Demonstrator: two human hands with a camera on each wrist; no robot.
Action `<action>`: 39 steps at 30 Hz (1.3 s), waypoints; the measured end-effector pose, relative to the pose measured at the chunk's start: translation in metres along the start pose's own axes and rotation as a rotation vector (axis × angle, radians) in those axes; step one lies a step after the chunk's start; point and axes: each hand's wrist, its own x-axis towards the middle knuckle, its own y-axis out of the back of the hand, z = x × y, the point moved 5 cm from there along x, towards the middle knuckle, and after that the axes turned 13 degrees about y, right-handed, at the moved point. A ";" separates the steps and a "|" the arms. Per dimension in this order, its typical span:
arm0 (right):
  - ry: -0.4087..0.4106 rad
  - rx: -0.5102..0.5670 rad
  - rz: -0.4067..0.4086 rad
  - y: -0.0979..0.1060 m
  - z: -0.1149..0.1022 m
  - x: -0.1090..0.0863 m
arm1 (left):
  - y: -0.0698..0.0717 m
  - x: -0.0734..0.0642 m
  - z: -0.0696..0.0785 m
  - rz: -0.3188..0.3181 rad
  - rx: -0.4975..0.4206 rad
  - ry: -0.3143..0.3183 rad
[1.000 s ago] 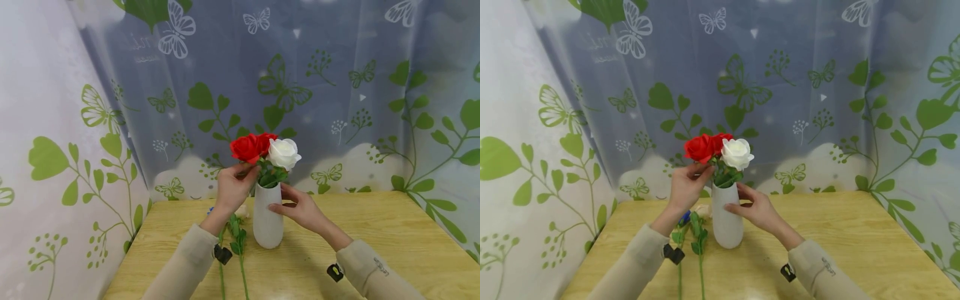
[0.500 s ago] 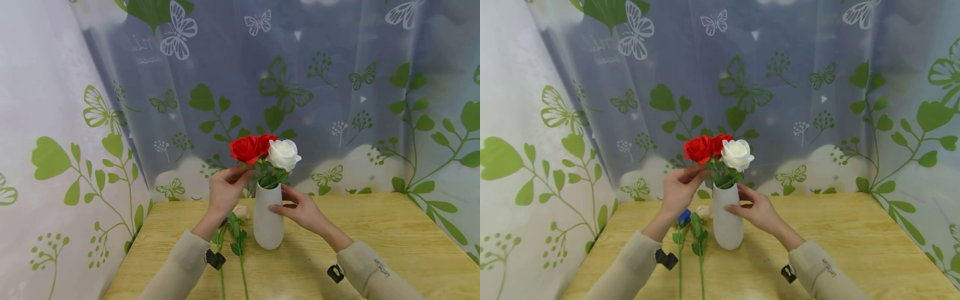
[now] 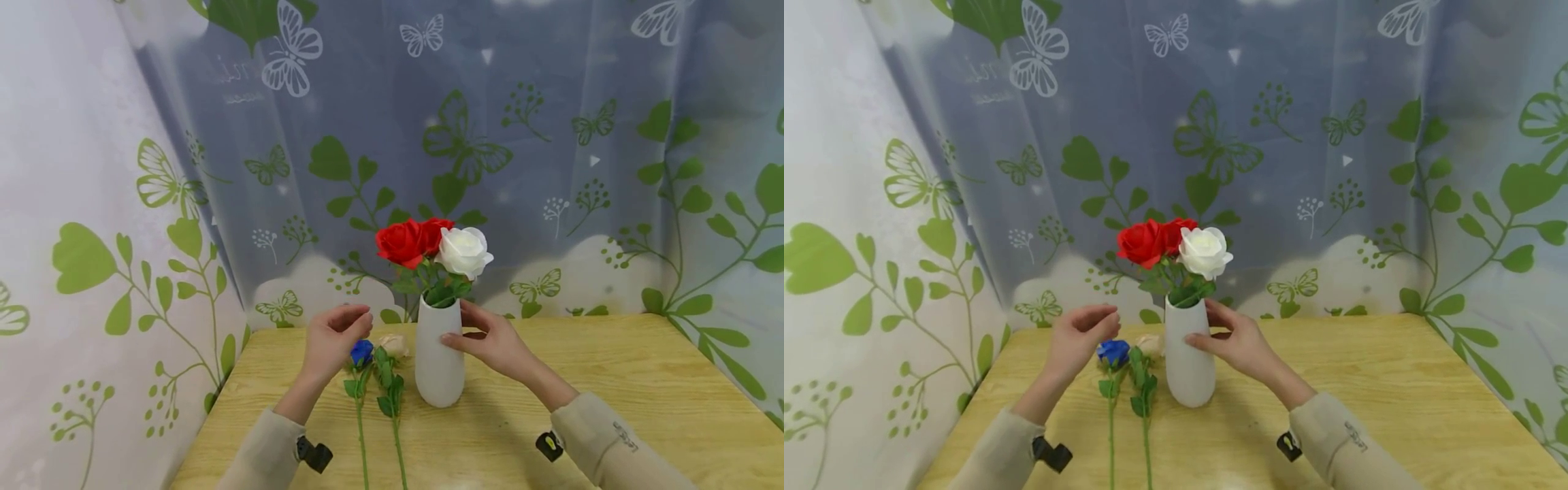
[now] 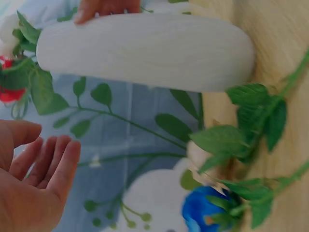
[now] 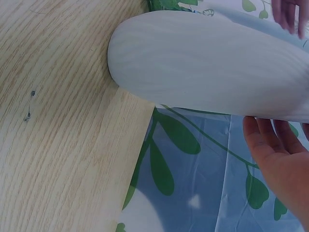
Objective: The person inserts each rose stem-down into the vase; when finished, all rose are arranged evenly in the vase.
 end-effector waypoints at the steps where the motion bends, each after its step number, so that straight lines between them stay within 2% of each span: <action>1: 0.000 0.000 0.002 0.000 0.000 0.000 | 0.002 -0.001 -0.005 -0.007 0.002 0.031; 6: 0.008 0.003 0.007 0.001 -0.003 0.000 | 0.012 -0.007 -0.031 -0.004 0.001 0.175; 18: 0.006 0.023 0.008 0.000 -0.002 -0.001 | 0.025 -0.021 -0.102 -0.036 -0.065 0.424; 23: 0.004 0.022 0.006 0.000 -0.001 -0.001 | 0.027 -0.026 -0.122 -0.031 -0.047 0.480; 29: 0.013 0.022 0.002 0.001 0.000 0.000 | 0.026 -0.033 -0.139 -0.059 -0.025 0.531; 34: 0.014 0.015 0.008 0.000 0.000 0.000 | 0.025 -0.035 -0.149 -0.082 -0.013 0.552; 39: 0.026 0.007 0.013 0.001 -0.001 0.001 | 0.025 -0.041 -0.151 -0.086 0.010 0.585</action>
